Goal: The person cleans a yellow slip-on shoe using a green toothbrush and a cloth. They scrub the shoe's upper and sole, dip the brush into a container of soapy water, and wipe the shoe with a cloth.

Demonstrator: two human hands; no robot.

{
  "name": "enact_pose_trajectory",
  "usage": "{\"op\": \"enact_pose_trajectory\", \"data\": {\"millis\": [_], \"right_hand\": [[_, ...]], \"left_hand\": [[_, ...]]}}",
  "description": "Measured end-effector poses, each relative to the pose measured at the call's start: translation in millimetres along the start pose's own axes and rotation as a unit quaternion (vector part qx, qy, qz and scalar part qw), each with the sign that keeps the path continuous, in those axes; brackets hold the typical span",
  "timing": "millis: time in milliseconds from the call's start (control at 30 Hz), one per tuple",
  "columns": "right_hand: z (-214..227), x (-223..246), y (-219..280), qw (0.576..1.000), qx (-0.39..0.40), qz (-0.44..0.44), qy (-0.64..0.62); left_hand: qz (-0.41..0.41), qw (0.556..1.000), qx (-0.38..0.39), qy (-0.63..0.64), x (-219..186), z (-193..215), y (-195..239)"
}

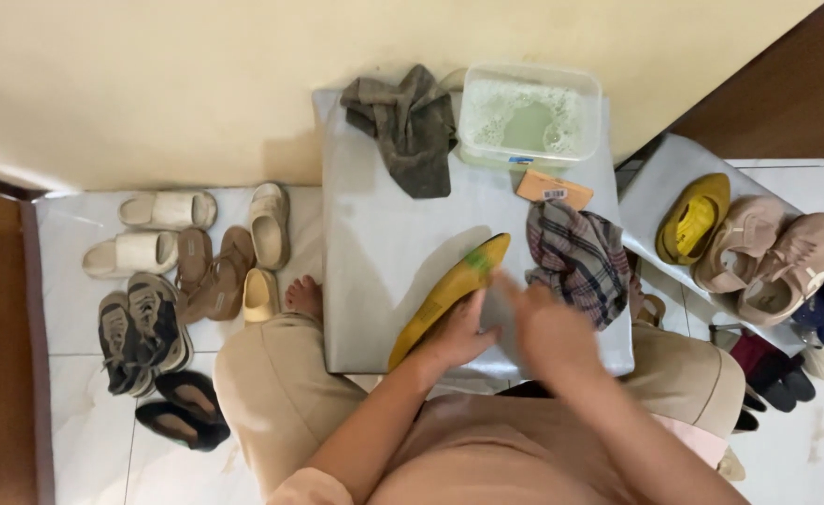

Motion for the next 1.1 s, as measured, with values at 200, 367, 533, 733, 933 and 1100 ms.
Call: {"op": "enact_pose_trajectory", "data": {"millis": [200,367,533,733,933,1100], "right_hand": [[-30.9,-38.3,-7.4,1.0,-0.007,-0.013,0.009],[-5.8,-8.3,0.8,0.999,0.046,0.001,-0.02],[-5.6,-10.0,2.5,0.995,0.081,0.035,-0.041],[-28.4,-25.2,2.2,0.999,0.025,-0.014,0.03],[-47.1,-48.4,-6.3,0.997,-0.026,0.012,-0.073],[-49.0,-36.5,9.4,0.997,-0.055,-0.001,-0.054]], "left_hand": [[-0.064,0.997,-0.033,0.003,-16.2,14.7,2.0],[-0.033,0.999,-0.023,0.014,-24.2,15.8,-3.0],[-0.041,0.997,-0.058,0.018,-10.8,13.6,-0.1],[-0.048,0.998,-0.038,0.035,-36.0,24.3,4.5],[-0.022,0.997,-0.052,0.053,-21.8,20.8,6.4],[-0.015,0.999,-0.038,0.022,-25.2,24.6,7.8]]}}
Point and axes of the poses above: each hand's wrist, its own y-axis away from the middle knuckle, its own z-axis out of the back of the hand, x = y × z, the point moved 6 cm from there along -y, towards the middle knuckle, and after that the axes turned 14 degrees about -x, right-handed, at the moved point
